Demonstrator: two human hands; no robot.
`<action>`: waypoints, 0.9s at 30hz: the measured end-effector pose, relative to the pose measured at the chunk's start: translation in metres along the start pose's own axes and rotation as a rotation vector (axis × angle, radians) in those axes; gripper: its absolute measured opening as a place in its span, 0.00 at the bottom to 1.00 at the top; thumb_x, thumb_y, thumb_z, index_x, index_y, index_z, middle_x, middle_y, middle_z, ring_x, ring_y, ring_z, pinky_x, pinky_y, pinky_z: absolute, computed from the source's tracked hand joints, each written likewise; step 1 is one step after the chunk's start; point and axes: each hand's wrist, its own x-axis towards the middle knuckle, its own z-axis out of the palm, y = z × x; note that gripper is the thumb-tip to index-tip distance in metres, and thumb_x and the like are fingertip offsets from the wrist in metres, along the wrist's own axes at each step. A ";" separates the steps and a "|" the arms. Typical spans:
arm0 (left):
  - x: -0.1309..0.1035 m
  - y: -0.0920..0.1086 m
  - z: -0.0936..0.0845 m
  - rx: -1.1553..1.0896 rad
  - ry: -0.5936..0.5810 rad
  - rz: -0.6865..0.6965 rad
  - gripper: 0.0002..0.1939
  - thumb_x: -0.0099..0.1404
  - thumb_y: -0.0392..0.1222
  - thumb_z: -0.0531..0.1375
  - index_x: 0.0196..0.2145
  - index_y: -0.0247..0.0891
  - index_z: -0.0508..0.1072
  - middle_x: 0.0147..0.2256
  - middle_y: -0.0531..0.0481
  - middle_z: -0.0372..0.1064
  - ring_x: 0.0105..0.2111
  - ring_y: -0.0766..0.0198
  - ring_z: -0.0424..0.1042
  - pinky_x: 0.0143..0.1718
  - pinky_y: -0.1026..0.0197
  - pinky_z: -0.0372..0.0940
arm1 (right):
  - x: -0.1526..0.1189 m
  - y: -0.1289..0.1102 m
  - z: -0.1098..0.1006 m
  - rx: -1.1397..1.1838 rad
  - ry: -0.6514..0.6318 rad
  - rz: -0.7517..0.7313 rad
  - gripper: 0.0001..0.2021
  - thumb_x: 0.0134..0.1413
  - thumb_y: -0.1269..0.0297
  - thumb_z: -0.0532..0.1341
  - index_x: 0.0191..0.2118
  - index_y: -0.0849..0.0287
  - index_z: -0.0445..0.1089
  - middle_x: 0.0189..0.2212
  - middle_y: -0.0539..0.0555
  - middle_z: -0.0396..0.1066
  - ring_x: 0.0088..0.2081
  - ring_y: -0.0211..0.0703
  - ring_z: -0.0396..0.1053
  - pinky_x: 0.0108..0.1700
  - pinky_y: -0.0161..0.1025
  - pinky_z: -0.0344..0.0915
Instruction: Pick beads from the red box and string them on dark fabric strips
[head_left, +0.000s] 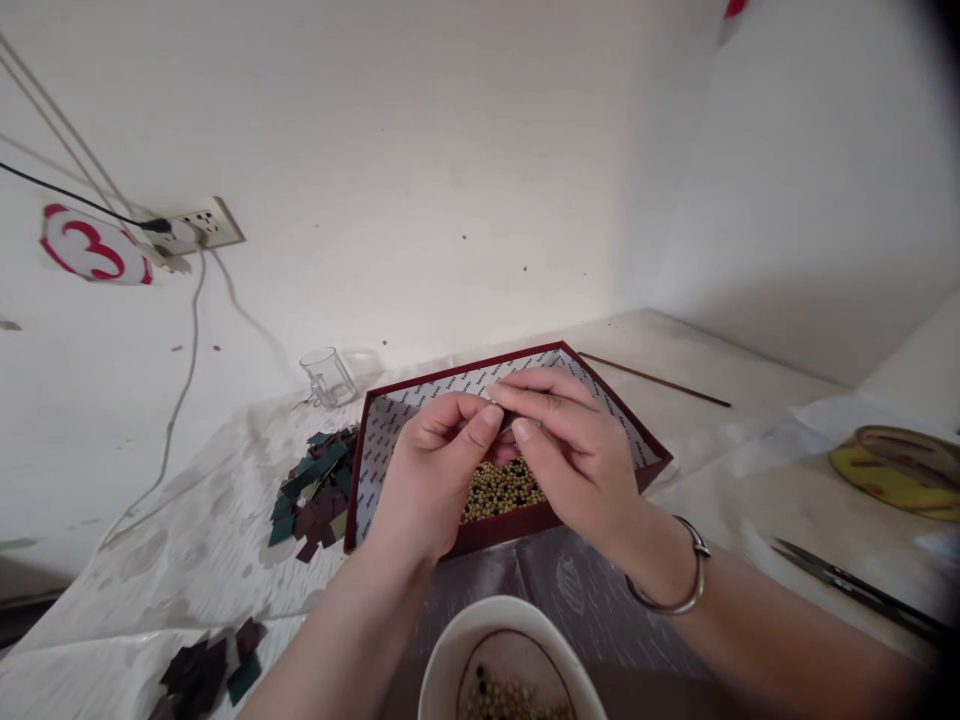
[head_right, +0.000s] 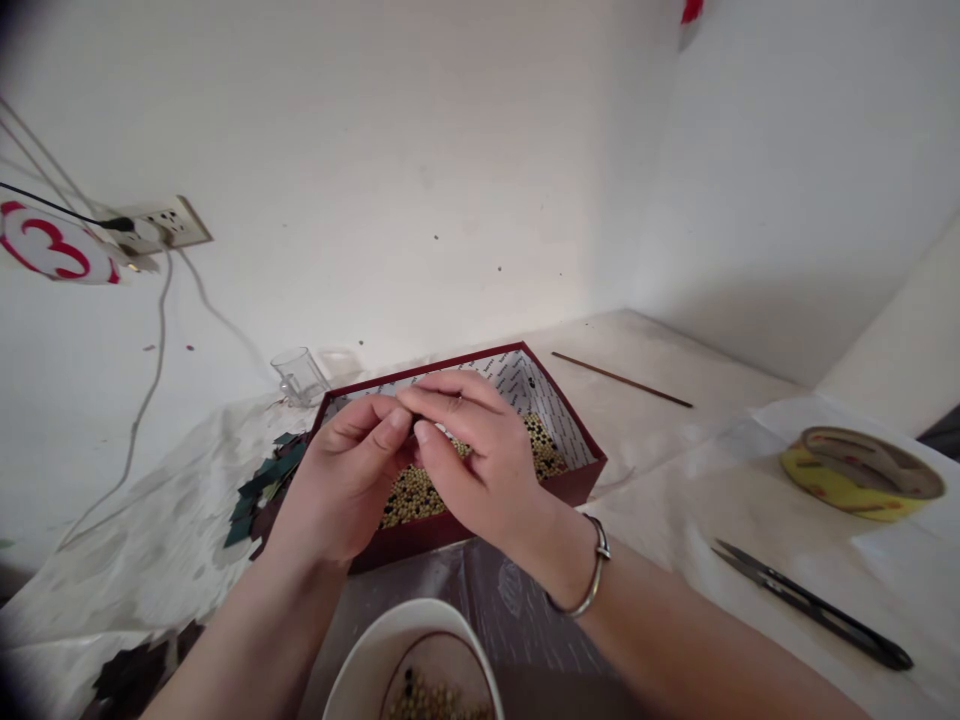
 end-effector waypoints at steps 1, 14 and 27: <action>0.000 0.000 -0.001 0.026 0.005 -0.005 0.05 0.59 0.41 0.60 0.28 0.37 0.70 0.23 0.56 0.66 0.25 0.73 0.65 0.30 0.68 0.62 | 0.000 0.000 -0.001 0.018 0.013 0.022 0.15 0.53 0.75 0.54 0.47 0.62 0.68 0.43 0.57 0.68 0.46 0.39 0.66 0.48 0.40 0.64; -0.005 0.004 0.001 0.748 0.156 0.257 0.09 0.61 0.35 0.53 0.23 0.38 0.62 0.20 0.57 0.57 0.22 0.72 0.57 0.22 0.66 0.53 | 0.003 0.002 0.000 -0.115 -0.092 0.113 0.07 0.57 0.71 0.52 0.27 0.60 0.60 0.25 0.49 0.60 0.29 0.34 0.58 0.32 0.34 0.57; -0.003 0.009 -0.002 0.863 0.052 0.309 0.08 0.65 0.39 0.51 0.35 0.40 0.70 0.29 0.54 0.68 0.27 0.71 0.67 0.30 0.65 0.62 | 0.003 0.006 0.002 -0.237 -0.058 0.128 0.07 0.57 0.70 0.52 0.27 0.58 0.58 0.24 0.48 0.60 0.29 0.35 0.58 0.31 0.34 0.55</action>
